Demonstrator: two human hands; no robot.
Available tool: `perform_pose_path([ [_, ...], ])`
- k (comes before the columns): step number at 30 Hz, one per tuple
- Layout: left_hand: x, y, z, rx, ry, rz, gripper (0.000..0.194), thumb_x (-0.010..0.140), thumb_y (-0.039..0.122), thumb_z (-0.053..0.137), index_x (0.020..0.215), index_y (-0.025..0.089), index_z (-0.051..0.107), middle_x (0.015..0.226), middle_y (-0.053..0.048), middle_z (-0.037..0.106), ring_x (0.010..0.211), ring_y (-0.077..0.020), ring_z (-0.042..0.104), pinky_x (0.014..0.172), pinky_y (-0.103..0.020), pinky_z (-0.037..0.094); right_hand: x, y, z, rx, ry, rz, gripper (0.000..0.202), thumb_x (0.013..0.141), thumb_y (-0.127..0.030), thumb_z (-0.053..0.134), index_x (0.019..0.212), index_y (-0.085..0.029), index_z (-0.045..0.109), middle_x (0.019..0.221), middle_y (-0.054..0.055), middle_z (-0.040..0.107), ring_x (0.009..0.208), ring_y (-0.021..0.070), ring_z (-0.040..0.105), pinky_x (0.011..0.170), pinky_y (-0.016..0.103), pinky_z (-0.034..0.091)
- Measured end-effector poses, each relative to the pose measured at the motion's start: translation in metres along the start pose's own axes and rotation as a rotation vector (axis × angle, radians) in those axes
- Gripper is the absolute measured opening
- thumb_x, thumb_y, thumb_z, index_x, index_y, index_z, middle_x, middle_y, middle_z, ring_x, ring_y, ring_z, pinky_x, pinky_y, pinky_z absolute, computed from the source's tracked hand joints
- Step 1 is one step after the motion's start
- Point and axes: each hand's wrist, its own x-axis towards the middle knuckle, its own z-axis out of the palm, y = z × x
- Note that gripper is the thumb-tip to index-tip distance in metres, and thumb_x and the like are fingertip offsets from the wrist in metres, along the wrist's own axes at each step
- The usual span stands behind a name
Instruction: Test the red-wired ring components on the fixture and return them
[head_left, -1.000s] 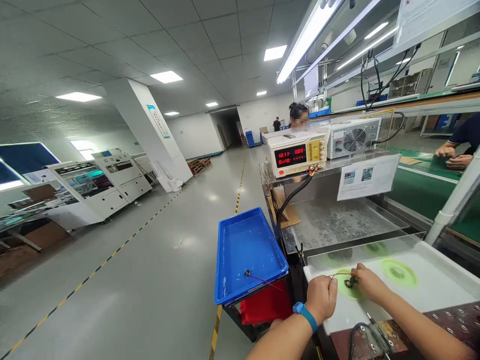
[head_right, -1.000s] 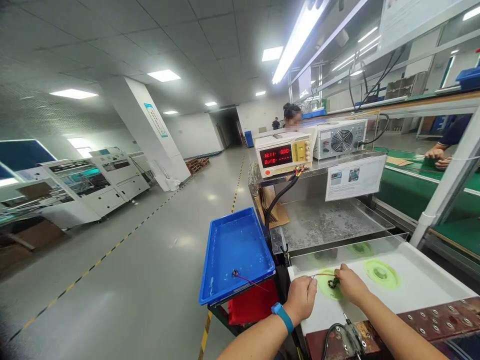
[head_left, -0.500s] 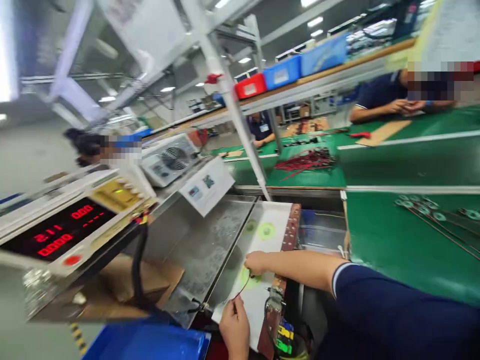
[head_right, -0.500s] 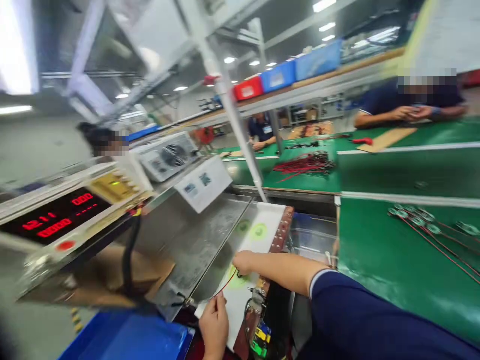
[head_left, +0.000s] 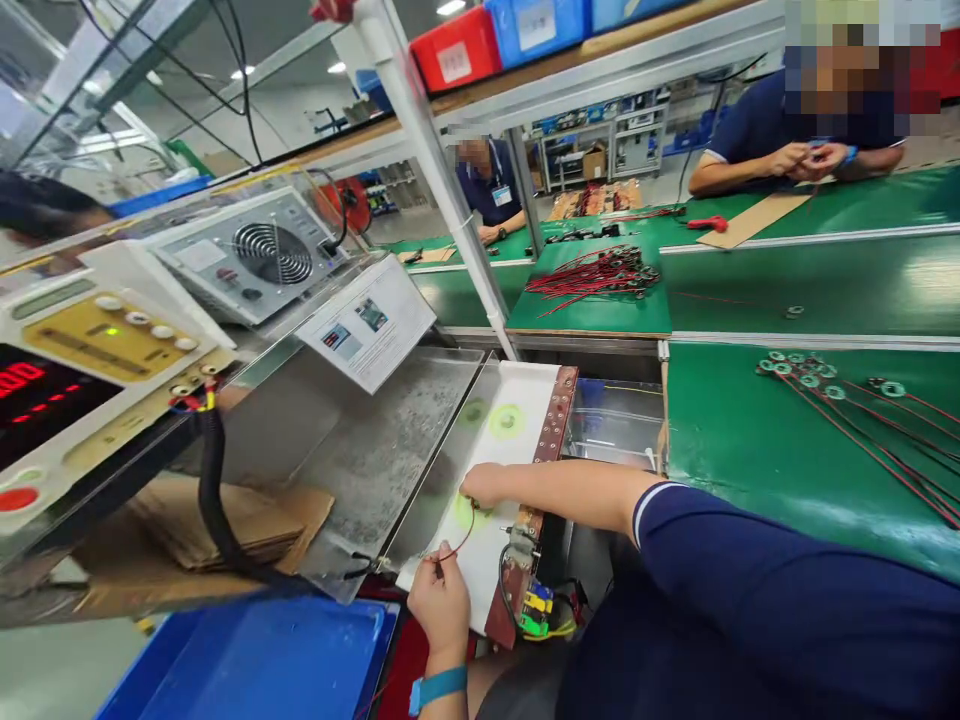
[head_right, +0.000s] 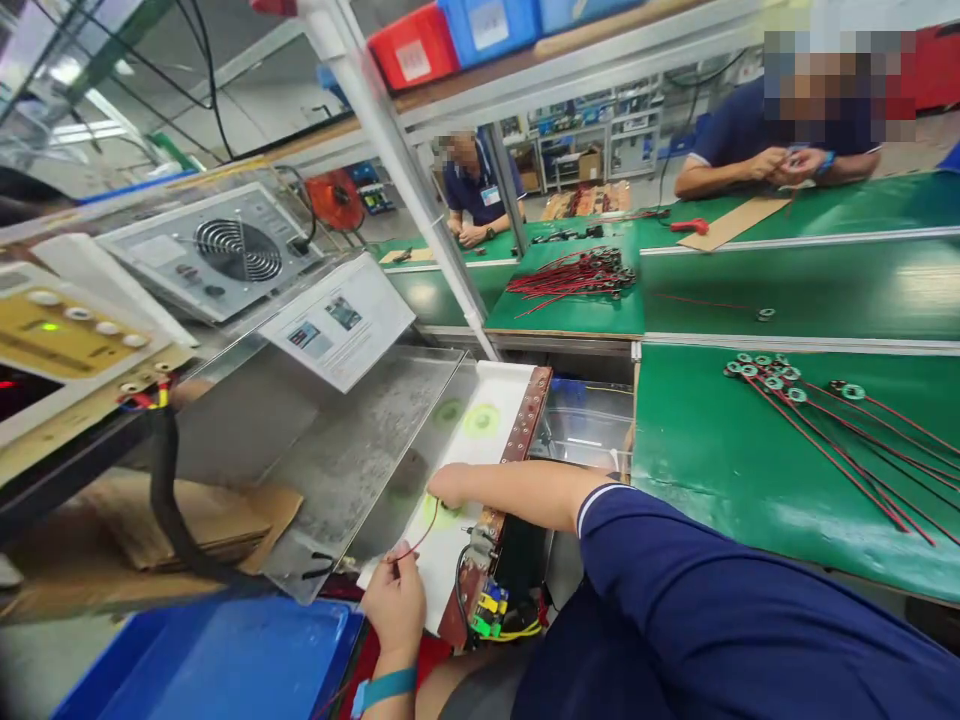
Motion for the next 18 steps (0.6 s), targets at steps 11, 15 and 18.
perform_pose_path([
  [11, -0.003, 0.002, -0.002, 0.000, -0.012, -0.042, 0.043, 0.088, 0.055, 0.045, 0.066, 0.022, 0.062, 0.066, -0.006, 0.068, 0.069, -0.0231, 0.062, 0.068, -0.034, 0.045, 0.005, -0.006, -0.001, -0.039, -0.037, -0.051, 0.017, 0.073, -0.007, 0.061, 0.086, -0.011, 0.072, 0.092, 0.013, 0.073, 0.080, 0.0243, 0.067, 0.069, 0.033, 0.053],
  [15, -0.003, 0.004, -0.004, 0.007, -0.031, -0.067, 0.043, 0.087, 0.055, 0.046, 0.065, 0.022, 0.063, 0.066, -0.006, 0.069, 0.068, -0.0237, 0.064, 0.064, -0.034, 0.044, 0.008, -0.006, 0.002, -0.027, -0.023, -0.052, 0.015, 0.071, -0.005, 0.062, 0.080, -0.014, 0.069, 0.092, 0.008, 0.073, 0.084, 0.0225, 0.065, 0.075, 0.031, 0.053],
  [18, -0.002, 0.002, -0.004, 0.005, -0.043, -0.089, 0.042, 0.086, 0.056, 0.048, 0.067, 0.023, 0.064, 0.067, -0.006, 0.070, 0.071, -0.0246, 0.065, 0.066, -0.034, 0.046, 0.010, -0.004, 0.005, -0.013, 0.012, -0.064, 0.011, 0.075, -0.006, 0.061, 0.076, -0.016, 0.066, 0.097, 0.007, 0.072, 0.094, 0.0235, 0.063, 0.080, 0.031, 0.051],
])
